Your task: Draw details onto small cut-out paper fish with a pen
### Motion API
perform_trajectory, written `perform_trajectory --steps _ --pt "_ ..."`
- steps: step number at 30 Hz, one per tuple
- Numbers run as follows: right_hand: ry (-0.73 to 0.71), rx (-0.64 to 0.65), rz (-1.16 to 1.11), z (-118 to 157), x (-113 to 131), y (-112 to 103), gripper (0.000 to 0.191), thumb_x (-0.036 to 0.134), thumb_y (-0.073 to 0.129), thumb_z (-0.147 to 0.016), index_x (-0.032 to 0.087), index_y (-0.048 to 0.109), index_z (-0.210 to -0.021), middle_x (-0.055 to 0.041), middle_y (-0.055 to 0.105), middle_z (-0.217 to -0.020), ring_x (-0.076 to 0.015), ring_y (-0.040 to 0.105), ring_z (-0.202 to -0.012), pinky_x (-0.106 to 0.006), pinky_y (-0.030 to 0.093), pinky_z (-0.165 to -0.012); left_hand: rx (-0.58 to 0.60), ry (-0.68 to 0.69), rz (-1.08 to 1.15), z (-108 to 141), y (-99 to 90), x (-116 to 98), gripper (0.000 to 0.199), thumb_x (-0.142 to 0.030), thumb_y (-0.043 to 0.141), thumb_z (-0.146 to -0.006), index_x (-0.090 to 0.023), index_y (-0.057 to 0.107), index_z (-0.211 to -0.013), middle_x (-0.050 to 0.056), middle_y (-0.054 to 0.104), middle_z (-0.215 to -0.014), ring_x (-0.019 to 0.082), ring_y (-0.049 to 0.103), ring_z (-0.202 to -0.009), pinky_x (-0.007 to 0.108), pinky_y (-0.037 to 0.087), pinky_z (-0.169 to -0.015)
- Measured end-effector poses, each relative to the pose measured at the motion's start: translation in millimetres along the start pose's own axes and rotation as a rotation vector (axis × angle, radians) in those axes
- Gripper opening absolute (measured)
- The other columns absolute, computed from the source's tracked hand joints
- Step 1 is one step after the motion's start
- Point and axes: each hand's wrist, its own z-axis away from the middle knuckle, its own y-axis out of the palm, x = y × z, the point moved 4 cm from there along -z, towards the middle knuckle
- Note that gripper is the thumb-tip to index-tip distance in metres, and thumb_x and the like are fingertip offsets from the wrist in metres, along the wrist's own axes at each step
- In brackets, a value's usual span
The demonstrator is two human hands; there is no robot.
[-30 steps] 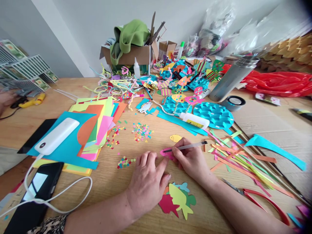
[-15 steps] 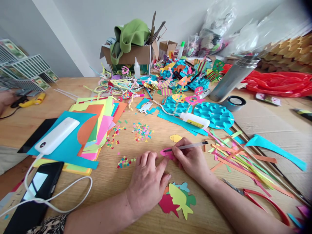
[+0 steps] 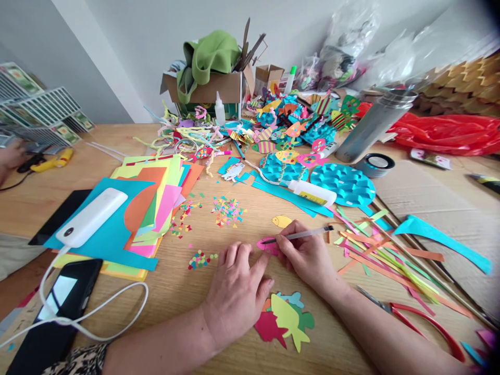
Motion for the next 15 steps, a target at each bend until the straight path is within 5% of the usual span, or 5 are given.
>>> perform_trajectory --steps 15 --pt "0.024 0.007 -0.005 0.8 2.1 0.1 0.021 0.035 0.061 -0.084 0.022 0.049 -0.072 0.0046 0.053 -0.049 -0.0101 0.045 -0.036 -0.022 0.033 -0.035 0.002 -0.002 0.002 -0.7 -1.3 -0.7 0.037 -0.03 0.055 -0.092 -0.024 0.053 -0.129 0.01 0.045 -0.113 0.029 0.043 -0.106 0.049 0.043 -0.093"
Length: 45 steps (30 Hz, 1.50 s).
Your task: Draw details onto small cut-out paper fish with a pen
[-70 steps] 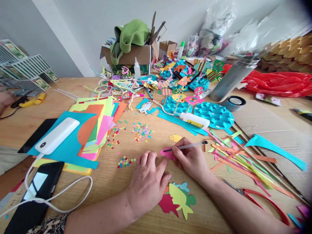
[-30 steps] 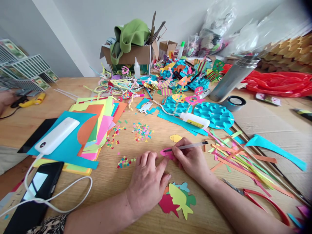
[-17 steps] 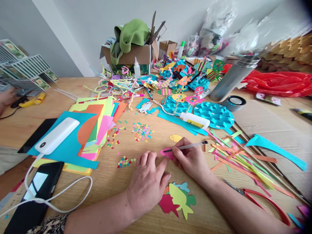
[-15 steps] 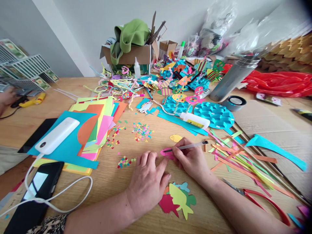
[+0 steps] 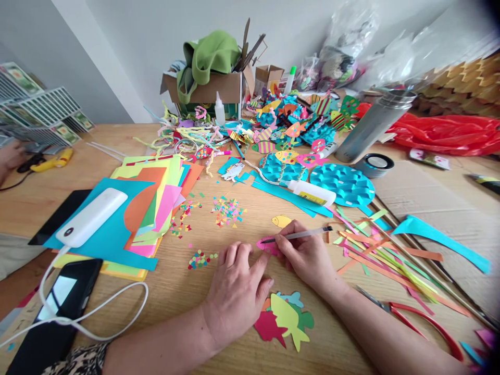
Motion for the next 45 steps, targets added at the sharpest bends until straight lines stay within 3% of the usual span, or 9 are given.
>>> perform_trajectory --steps 45 --pt "-0.013 -0.032 -0.002 -0.1 0.1 -0.2 0.022 0.034 0.062 -0.083 0.023 0.048 -0.07 0.005 0.052 -0.047 -0.0107 0.046 -0.035 -0.022 0.033 -0.035 -0.013 0.011 -0.006 0.6 1.5 0.9 0.04 -0.03 0.055 -0.092 -0.024 0.052 -0.131 0.01 0.045 -0.113 0.029 0.043 -0.106 0.05 0.043 -0.092"
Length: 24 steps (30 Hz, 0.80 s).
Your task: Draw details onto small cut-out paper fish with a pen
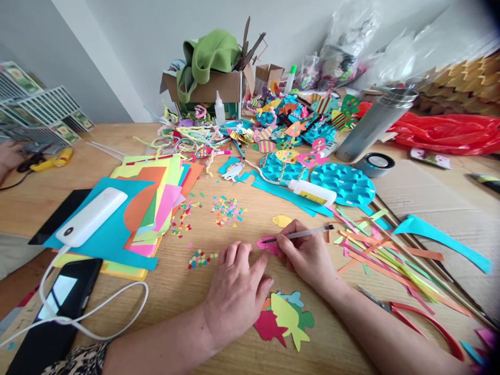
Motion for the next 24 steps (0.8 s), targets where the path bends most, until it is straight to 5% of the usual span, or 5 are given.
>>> perform_trajectory --steps 24 --pt "-0.029 0.033 0.009 -0.9 -1.1 0.9 0.019 0.031 0.06 -0.085 0.022 0.05 -0.072 0.0048 0.052 -0.051 -0.009 0.045 -0.037 -0.022 0.033 -0.037 0.015 -0.01 0.011 -0.8 0.4 -0.1 0.038 -0.03 0.055 -0.093 -0.024 0.053 -0.13 0.01 0.045 -0.113 0.029 0.043 -0.105 0.05 0.043 -0.092"
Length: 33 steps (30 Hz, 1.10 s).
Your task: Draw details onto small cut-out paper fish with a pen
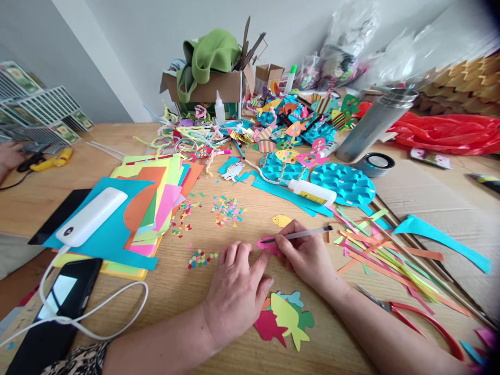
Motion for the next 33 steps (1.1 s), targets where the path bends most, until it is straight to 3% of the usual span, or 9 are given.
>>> perform_trajectory --steps 33 --pt "-0.008 -0.043 0.012 0.9 0.3 -2.7 0.017 0.028 0.058 -0.083 0.022 0.049 -0.07 0.0059 0.05 -0.049 -0.0096 0.046 -0.037 -0.022 0.034 -0.038 -0.016 0.009 -0.002 1.0 -0.2 0.3 0.038 -0.031 0.056 -0.092 -0.024 0.053 -0.13 0.01 0.045 -0.113 0.029 0.044 -0.106 0.049 0.043 -0.091"
